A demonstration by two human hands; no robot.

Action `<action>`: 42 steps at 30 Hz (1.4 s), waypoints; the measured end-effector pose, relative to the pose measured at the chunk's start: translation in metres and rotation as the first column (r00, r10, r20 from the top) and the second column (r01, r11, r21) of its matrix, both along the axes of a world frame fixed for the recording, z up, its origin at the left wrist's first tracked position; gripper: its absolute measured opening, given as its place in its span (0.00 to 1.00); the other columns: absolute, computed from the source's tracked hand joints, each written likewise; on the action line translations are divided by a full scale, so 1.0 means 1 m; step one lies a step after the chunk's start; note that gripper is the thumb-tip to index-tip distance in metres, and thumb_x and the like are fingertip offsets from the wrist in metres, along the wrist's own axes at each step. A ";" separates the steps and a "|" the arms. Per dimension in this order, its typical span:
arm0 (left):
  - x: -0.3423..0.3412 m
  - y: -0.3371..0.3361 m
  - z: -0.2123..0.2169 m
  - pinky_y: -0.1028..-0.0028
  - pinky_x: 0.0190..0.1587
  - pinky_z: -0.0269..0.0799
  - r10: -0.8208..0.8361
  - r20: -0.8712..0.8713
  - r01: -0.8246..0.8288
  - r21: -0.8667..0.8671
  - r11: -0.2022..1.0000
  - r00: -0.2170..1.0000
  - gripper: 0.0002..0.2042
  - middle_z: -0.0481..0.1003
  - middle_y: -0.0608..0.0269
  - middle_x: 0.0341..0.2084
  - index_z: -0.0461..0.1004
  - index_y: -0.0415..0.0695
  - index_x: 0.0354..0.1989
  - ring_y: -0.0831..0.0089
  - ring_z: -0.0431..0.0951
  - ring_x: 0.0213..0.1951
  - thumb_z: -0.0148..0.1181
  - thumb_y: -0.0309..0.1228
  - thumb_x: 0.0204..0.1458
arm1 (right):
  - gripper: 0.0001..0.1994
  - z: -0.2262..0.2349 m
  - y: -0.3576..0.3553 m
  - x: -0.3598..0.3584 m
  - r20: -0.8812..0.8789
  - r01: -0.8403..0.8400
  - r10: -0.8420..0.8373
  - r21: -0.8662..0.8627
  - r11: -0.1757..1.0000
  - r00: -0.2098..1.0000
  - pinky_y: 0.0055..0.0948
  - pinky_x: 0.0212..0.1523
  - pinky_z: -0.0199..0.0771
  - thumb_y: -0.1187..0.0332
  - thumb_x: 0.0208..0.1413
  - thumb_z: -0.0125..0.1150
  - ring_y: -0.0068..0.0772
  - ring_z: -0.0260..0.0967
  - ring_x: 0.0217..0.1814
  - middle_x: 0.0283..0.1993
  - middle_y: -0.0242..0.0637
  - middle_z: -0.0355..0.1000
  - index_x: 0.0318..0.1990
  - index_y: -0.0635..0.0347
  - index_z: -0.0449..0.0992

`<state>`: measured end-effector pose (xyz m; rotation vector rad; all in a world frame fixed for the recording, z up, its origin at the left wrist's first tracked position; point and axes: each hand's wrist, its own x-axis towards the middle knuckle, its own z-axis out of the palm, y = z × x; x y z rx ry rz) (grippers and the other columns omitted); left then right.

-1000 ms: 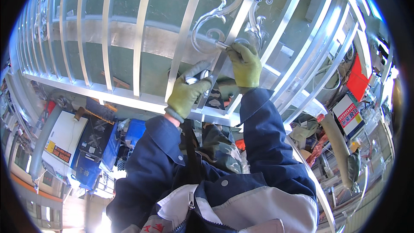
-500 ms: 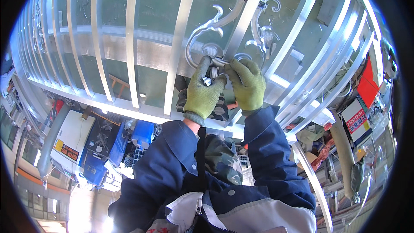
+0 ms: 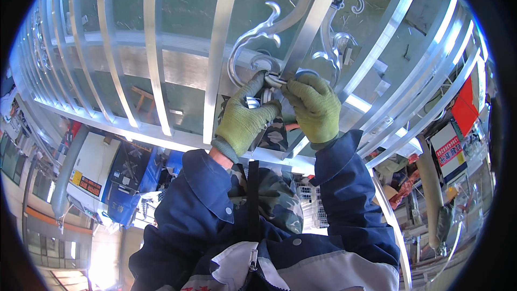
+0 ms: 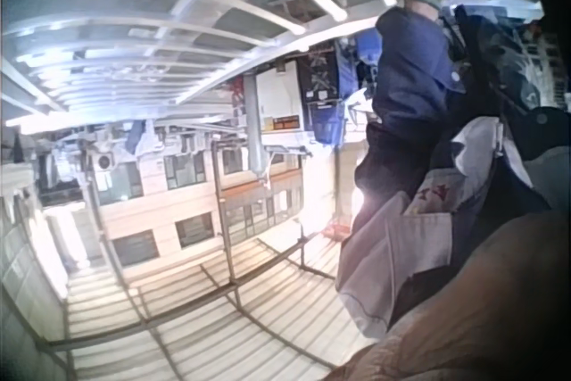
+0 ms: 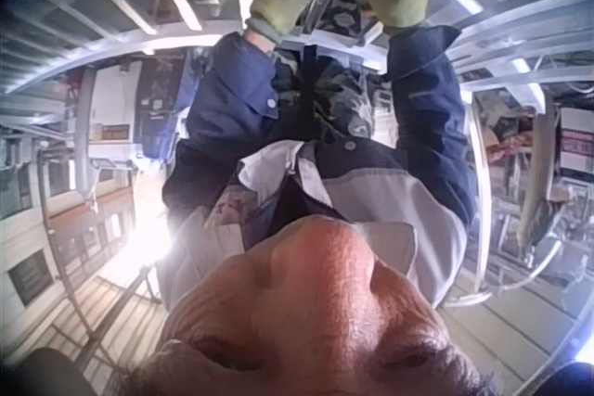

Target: The person assembles a metal gate by positioning a large metal frame and attaching ornamental metal pieces. They use a power drill to secure the decorative elements to the frame, handling the frame and tools with gloved hands throughout the process.

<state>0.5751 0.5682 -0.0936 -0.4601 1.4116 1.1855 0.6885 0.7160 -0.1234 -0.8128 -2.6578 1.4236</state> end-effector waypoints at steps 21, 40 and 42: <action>0.013 -0.005 -0.013 0.76 0.41 0.80 0.014 -0.157 -0.002 0.075 0.997 0.987 0.35 0.79 0.59 0.48 0.63 0.39 0.72 0.80 0.80 0.40 0.66 0.22 0.54 | 0.11 0.011 -0.011 -0.016 0.154 0.230 -0.212 -0.107 0.967 0.965 0.33 0.39 0.79 0.79 0.47 0.75 0.38 0.78 0.40 0.42 0.38 0.78 0.39 0.59 0.83; 0.006 -0.007 -0.022 0.69 0.47 0.79 -0.186 -0.068 0.188 0.025 0.982 0.980 0.36 0.82 0.50 0.47 0.64 0.44 0.72 0.66 0.85 0.39 0.67 0.32 0.52 | 0.23 0.025 0.012 -0.023 0.226 0.002 -0.071 0.291 0.957 0.972 0.32 0.45 0.79 0.70 0.56 0.73 0.37 0.79 0.48 0.53 0.40 0.79 0.58 0.62 0.77; 0.005 -0.008 -0.023 0.66 0.53 0.77 -0.234 -0.123 0.235 -0.006 0.972 0.965 0.36 0.82 0.48 0.48 0.64 0.45 0.72 0.61 0.84 0.45 0.68 0.34 0.52 | 0.22 0.019 0.008 -0.018 0.208 0.176 -0.183 0.054 0.983 0.961 0.27 0.37 0.77 0.70 0.53 0.75 0.28 0.77 0.39 0.49 0.36 0.79 0.56 0.61 0.78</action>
